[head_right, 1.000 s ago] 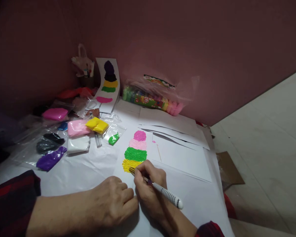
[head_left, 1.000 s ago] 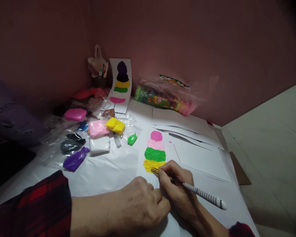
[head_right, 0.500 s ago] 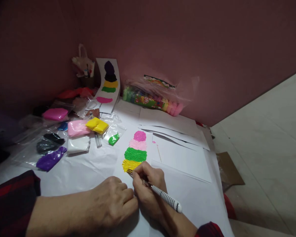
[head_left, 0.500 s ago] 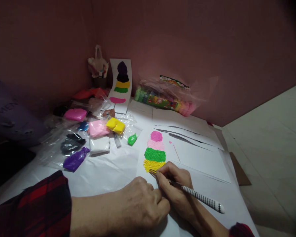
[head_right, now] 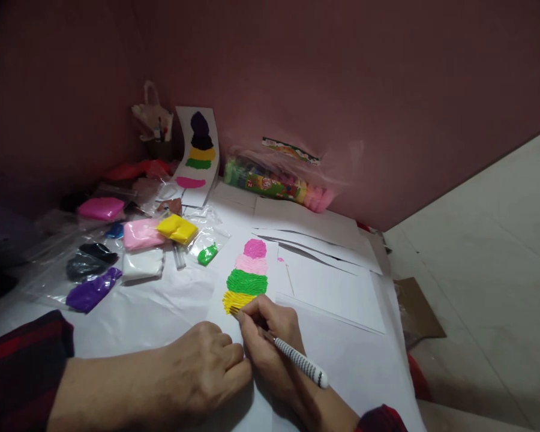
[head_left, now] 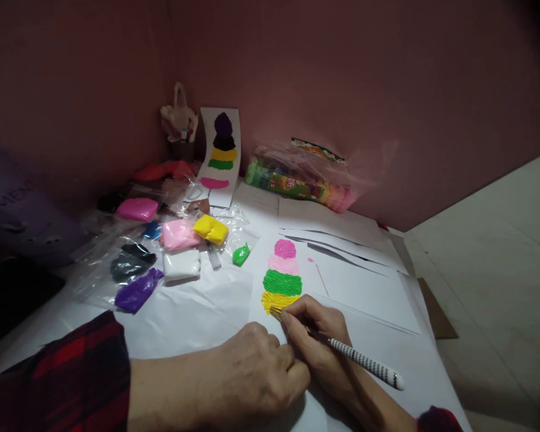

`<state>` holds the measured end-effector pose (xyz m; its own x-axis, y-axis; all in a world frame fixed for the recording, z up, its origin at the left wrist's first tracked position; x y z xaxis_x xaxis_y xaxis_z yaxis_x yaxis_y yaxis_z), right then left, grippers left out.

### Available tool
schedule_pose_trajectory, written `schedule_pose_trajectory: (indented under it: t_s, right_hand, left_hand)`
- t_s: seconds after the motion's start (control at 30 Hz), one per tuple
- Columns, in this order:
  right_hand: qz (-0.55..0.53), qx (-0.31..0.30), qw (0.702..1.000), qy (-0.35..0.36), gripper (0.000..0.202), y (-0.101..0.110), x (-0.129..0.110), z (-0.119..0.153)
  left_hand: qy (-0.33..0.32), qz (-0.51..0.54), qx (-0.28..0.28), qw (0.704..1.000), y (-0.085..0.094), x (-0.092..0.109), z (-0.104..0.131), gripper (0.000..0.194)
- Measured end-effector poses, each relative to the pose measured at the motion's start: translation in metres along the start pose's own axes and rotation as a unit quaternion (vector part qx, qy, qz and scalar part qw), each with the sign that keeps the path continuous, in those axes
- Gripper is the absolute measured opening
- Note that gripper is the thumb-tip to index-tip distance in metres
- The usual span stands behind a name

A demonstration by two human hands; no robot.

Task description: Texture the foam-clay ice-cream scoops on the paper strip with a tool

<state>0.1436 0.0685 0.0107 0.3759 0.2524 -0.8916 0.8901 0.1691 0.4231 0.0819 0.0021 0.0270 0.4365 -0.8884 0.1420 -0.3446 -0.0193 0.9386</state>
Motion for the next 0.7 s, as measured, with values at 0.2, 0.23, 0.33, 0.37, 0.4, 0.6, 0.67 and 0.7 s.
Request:
schedule_pose_trajectory:
  t_s: [0.2,0.23,0.33,0.37,0.4,0.6,0.67,0.7]
  right_hand:
    - [-0.006,-0.028,1.0,-0.007,0.022,-0.0043,0.0043,-0.0001]
    - [-0.006,-0.032,0.999,-0.006,0.021,-0.0051,0.004,0.0]
    - [-0.015,-0.027,1.0,0.004,0.019,-0.0048,-0.0002,-0.0006]
    - [-0.02,-0.018,1.0,0.003,0.018,-0.0037,-0.0013,-0.0009]
    - [-0.024,-0.005,1.0,-0.002,0.018,-0.0019,-0.0018,-0.0012]
    - [-0.016,0.025,0.999,-0.018,0.021,0.0022,0.0002,-0.002]
    - [-0.008,0.011,1.0,-0.008,0.02,0.0,0.0007,-0.0022]
    - [-0.005,0.004,1.0,-0.005,0.02,-0.001,0.0013,-0.0021]
  left_hand:
    - [-0.001,0.004,0.001,1.0,0.0011,0.0005,0.0005,0.008]
    - [-0.001,0.004,0.003,1.0,0.0016,0.0002,0.0004,0.008]
    - [-0.002,0.008,0.003,1.0,0.0014,-0.0001,0.0001,0.009]
    - [-0.003,0.01,0.001,1.0,0.0006,-0.0001,0.0,0.009]
    - [-0.002,0.011,0.0,1.0,-0.0003,-0.0002,-0.0001,0.009]
    - [0.003,0.008,0.01,1.0,-0.0013,-0.0012,-0.0008,0.009]
    - [0.002,0.009,0.01,1.0,-0.0003,-0.0012,-0.0009,0.009]
    - [-0.001,0.012,0.009,1.0,-0.0001,-0.0009,-0.0008,0.009]
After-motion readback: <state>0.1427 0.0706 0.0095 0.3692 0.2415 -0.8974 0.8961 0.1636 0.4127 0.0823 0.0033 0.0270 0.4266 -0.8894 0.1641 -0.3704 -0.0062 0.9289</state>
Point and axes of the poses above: each hand's wrist, its own z-axis away from the middle knuckle, its own y-axis out of the back of the hand, x = y × z, the point moved 9 cm from there along -z, towards the middle knuckle, and after that the axes turned 6 degrees about y, right-handed, at the moved point
